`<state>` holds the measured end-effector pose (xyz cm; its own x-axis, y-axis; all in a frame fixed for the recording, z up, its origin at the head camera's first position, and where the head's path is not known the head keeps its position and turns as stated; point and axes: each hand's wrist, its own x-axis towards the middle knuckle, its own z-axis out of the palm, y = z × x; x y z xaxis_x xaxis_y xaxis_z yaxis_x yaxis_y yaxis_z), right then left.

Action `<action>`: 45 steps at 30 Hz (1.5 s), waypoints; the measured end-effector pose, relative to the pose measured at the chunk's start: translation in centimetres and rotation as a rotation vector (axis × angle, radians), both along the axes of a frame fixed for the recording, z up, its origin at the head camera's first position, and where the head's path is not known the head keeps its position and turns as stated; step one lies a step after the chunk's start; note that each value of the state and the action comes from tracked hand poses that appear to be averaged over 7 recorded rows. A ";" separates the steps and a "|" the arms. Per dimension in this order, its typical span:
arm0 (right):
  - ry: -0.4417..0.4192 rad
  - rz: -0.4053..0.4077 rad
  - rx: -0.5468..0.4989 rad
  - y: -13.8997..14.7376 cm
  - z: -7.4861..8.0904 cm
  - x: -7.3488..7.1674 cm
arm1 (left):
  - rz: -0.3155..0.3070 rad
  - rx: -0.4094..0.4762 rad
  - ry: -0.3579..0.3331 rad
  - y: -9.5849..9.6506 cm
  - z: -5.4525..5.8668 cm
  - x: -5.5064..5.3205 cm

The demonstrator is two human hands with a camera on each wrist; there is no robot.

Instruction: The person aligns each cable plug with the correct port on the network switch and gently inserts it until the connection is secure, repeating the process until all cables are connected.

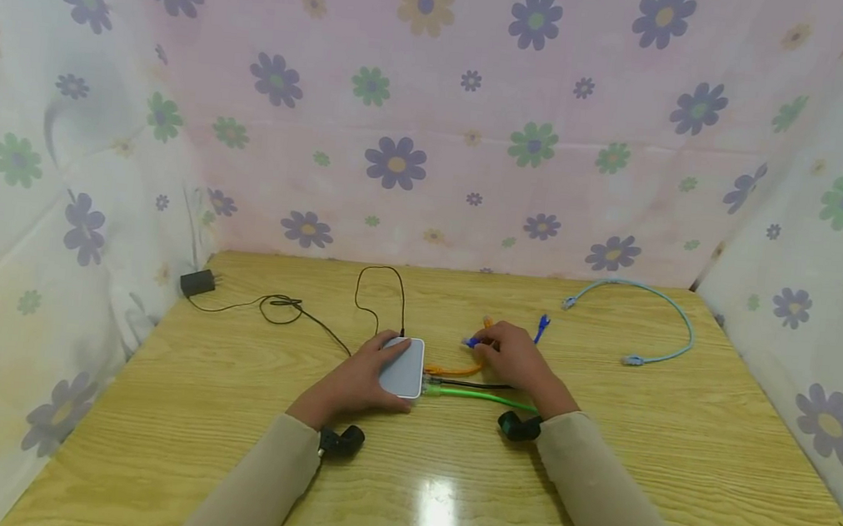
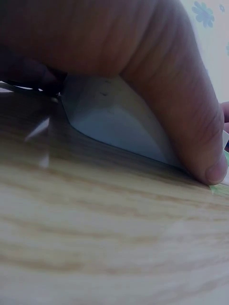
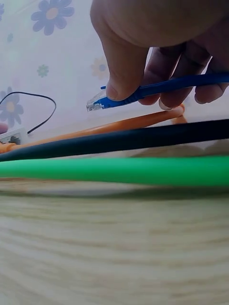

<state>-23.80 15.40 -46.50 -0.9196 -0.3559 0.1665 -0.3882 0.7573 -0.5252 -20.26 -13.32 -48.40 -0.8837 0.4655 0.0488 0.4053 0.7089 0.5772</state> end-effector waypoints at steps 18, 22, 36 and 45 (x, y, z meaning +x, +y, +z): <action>0.015 0.029 0.006 -2.3 0.7 0.9 | -0.006 -0.011 0.007 0.0 0.0 -0.1; 0.017 0.039 0.012 -2.7 0.6 1.0 | -0.006 -0.010 0.002 0.0 0.1 -0.1; 0.045 0.066 0.015 -4.1 0.3 1.3 | -0.001 -0.009 -0.003 0.0 0.1 -0.1; 0.036 0.082 0.002 -4.5 0.0 1.5 | 0.000 -0.011 -0.003 0.0 -0.1 -0.2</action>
<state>-22.26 10.88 -46.46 -0.8804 -0.4306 0.1986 -0.4682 0.7230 -0.5080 -20.48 -13.32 -48.46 -0.8840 0.4657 0.0414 0.4035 0.7151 0.5708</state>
